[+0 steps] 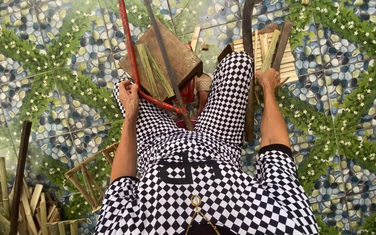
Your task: Assembling a small wooden frame by sawing bamboo strips and fitting them together on the floor.
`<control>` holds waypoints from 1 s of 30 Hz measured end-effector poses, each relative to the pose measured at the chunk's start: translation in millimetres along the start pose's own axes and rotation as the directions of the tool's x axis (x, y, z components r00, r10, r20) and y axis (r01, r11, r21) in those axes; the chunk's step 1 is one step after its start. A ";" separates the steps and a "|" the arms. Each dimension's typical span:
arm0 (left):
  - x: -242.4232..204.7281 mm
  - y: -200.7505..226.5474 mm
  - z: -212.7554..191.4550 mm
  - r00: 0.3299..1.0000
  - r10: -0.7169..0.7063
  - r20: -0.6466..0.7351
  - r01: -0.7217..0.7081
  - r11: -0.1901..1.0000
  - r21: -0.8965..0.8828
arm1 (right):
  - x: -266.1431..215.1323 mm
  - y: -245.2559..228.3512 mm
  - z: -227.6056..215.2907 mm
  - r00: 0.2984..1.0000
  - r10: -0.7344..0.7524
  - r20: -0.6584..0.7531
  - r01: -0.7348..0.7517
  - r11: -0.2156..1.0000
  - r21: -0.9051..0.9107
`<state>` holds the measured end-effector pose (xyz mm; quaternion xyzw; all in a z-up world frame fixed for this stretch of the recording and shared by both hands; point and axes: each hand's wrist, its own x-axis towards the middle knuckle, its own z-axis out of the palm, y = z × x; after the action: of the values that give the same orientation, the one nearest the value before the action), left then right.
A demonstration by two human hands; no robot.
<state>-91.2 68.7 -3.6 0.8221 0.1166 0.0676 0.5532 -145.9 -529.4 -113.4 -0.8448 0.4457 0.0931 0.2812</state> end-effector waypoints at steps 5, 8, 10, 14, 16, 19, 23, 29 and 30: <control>1.6 -5.2 -0.2 1.000 -0.007 0.007 0.007 1.000 -0.018 | 45.2 34.9 14.6 0.999 0.012 0.035 -0.010 0.999 -0.044; 0.7 -2.9 0.4 1.000 -0.019 -0.003 0.019 0.999 -0.035 | 43.9 45.6 7.4 0.995 0.029 0.096 -0.045 0.984 0.174; -0.4 0.1 0.5 1.000 -0.022 -0.015 0.021 0.999 -0.041 | 5.0 23.8 -26.7 0.990 0.021 0.139 -0.074 0.918 0.390; 7.9 -6.9 -3.5 0.983 0.056 -0.174 -0.049 0.998 0.045 | -72.4 -14.5 -91.7 0.965 -0.088 0.247 -0.098 0.753 0.651; 11.5 8.8 -5.4 0.950 0.136 -0.282 -0.091 0.982 0.167 | -95.5 -23.5 -112.1 0.969 -0.145 0.199 -0.018 0.764 0.645; 4.3 64.1 7.6 0.886 0.282 -0.368 -0.226 0.956 0.189 | -141.8 -50.0 -151.0 0.903 -0.424 0.061 0.325 0.770 0.549; -26.5 153.9 54.2 0.978 0.205 -0.049 -0.211 0.948 -0.240 | -206.4 -115.4 -181.7 0.686 -0.725 0.057 0.671 0.662 0.334; -66.6 214.0 108.4 0.858 0.201 0.473 0.244 0.651 -0.719 | -257.7 -174.4 -151.5 0.456 -0.865 0.209 0.868 0.484 0.111; -65.9 210.7 118.2 0.852 0.196 0.485 0.312 0.554 -0.772 | -263.0 -180.6 -145.2 0.443 -0.856 0.265 0.891 0.453 -0.026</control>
<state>-101.7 -130.5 147.8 0.4436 -0.0548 -0.1291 0.8852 -168.0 -345.8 184.5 -0.9574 -0.0971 0.0599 0.2654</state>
